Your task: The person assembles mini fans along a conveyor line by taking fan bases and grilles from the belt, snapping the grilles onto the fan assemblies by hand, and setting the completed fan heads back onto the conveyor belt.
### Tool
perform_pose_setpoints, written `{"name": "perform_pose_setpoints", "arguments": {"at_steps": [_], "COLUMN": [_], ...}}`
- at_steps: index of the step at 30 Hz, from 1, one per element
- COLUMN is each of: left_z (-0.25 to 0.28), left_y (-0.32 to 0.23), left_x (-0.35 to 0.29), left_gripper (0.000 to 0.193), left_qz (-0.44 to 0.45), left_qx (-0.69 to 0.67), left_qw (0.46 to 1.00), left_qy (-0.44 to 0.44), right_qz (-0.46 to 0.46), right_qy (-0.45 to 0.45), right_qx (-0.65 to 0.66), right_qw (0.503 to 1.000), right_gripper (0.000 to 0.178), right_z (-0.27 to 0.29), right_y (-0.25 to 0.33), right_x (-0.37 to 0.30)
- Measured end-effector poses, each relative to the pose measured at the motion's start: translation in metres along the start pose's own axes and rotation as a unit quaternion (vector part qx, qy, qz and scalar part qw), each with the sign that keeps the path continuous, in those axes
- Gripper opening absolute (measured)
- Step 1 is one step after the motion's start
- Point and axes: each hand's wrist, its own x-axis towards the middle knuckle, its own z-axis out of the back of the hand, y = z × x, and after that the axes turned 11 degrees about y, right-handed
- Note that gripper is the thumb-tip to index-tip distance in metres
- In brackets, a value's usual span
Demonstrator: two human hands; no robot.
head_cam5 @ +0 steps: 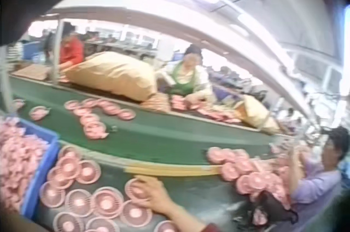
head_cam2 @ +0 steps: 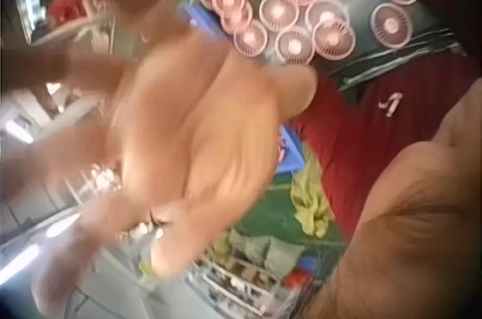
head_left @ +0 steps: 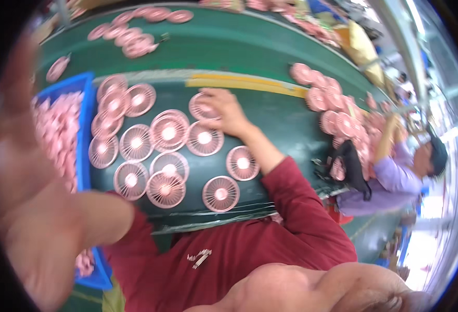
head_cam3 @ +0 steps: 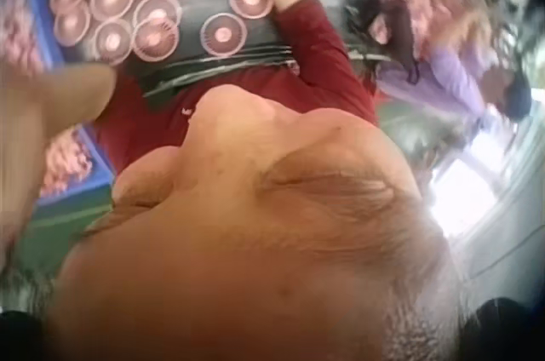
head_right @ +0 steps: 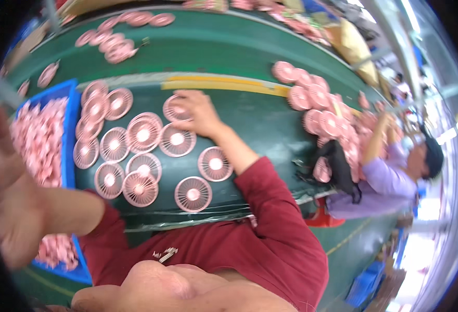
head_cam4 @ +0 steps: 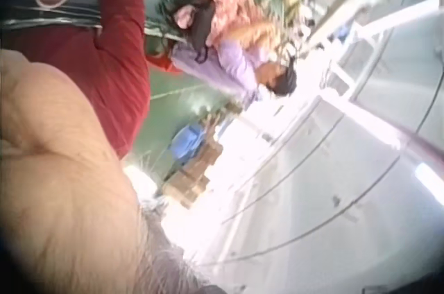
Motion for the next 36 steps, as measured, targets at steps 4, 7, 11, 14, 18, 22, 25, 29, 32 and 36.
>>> {"name": "perform_pose_setpoints", "arguments": {"at_steps": [4, 7, 11, 14, 18, 22, 25, 29, 32, 36], "left_z": [-0.001, 0.0, 0.007, 0.008, 0.004, 0.008, -0.012, -0.024, -0.029, -0.04], "left_y": [0.007, 0.001, -0.012, -0.029, -0.056, -0.053, -0.048, -0.061, -0.073, -0.07], "left_x": [0.003, 0.006, 0.013, 0.023, 0.042, 0.044, 0.022, 0.018, 0.033, 0.04], "left_gripper": [0.022, 0.023, 0.024, 0.024, 0.025, 0.026, 0.026, 0.027, 0.027, 0.028], "left_qz": [-0.045, -0.06, -0.061, -0.055, -0.066, -0.118, -0.132, -0.123, -0.109, -0.095], "left_qx": [-0.052, -0.059, -0.038, 0.009, 0.112, 0.174, 0.204, 0.26, 0.301, 0.328], "left_qw": [0.997, 0.996, 0.996, 0.996, 0.979, 0.957, 0.961, 0.951, 0.936, 0.929], "left_qy": [0.021, 0.032, 0.052, 0.076, 0.156, 0.202, 0.131, 0.115, 0.147, 0.144], "right_qz": [-0.009, -0.024, -0.01, -0.002, -0.006, -0.011, 0.016, 0.003, -0.002, -0.012], "right_qy": [-0.004, -0.009, -0.015, -0.01, -0.027, -0.029, -0.047, -0.05, -0.048, -0.04], "right_qx": [0.035, 0.035, 0.032, 0.019, 0.016, 0.015, 0.027, 0.026, 0.038, 0.051], "right_qw": [0.999, 0.999, 0.999, 1.0, 0.999, 0.999, 0.998, 0.998, 0.998, 0.998], "right_gripper": [0.059, 0.06, 0.06, 0.062, 0.06, 0.063, 0.061, 0.059, 0.06, 0.06], "right_z": [-0.003, 0.001, 0.002, -0.004, -0.007, -0.009, -0.011, -0.003, -0.006, -0.01], "right_y": [0.002, 0.002, -0.001, 0.004, -0.002, -0.013, -0.002, 0.004, -0.006, -0.007], "right_x": [-0.004, -0.006, -0.003, -0.002, -0.007, -0.012, 0.0, -0.002, -0.008, -0.008]}}
